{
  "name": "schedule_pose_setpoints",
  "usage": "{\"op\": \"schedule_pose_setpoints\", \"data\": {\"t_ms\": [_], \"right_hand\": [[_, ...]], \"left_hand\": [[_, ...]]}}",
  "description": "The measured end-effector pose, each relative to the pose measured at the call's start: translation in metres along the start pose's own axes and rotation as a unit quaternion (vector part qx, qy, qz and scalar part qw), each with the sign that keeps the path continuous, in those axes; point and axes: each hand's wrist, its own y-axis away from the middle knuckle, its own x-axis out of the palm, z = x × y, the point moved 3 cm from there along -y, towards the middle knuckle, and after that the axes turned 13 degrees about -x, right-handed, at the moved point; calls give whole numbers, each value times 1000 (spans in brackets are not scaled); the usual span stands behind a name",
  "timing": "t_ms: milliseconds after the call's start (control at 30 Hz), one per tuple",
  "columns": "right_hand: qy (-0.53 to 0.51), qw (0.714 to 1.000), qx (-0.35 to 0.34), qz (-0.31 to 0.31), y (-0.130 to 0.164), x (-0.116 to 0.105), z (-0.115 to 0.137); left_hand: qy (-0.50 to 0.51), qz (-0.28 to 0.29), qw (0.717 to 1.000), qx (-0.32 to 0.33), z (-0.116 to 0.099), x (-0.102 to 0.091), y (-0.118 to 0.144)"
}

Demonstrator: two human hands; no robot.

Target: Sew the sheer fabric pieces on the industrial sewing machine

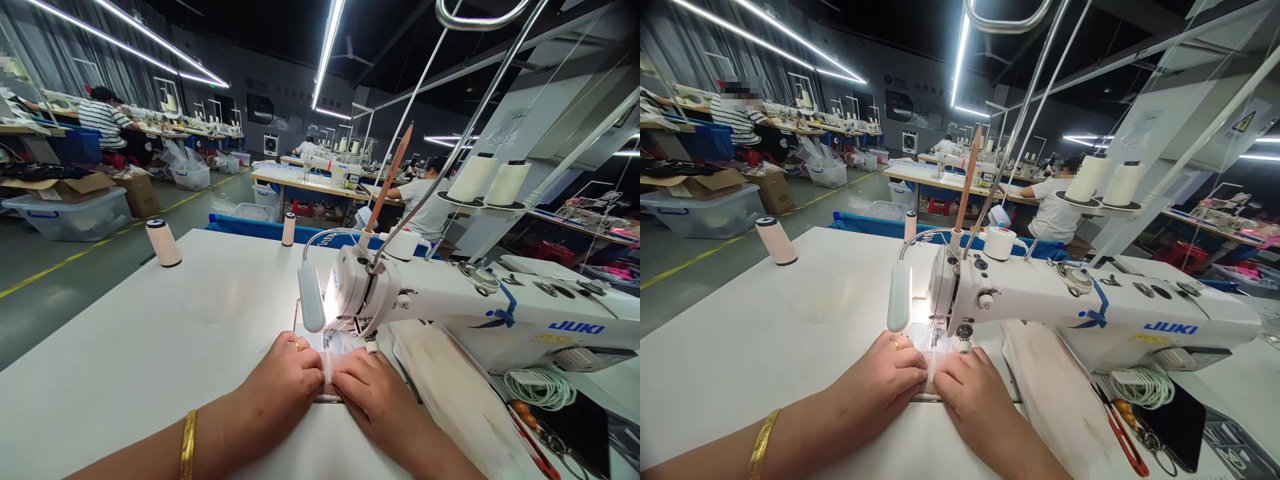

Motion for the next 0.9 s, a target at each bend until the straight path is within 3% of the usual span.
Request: {"op": "schedule_pose_setpoints", "data": {"t_ms": [433, 700, 900], "right_hand": [[3, 1000, 15, 17, -4, 4, -5], [-11, 999, 37, -34, -7, 13, -11], [-29, 991, 83, -99, -8, 13, -14]], "left_hand": [[-37, 25, 999, -19, 3, 1, -3], [-15, 87, 988, -126, 6, -2, -15], [1, 17, 989, -147, 11, 8, -24]]}}
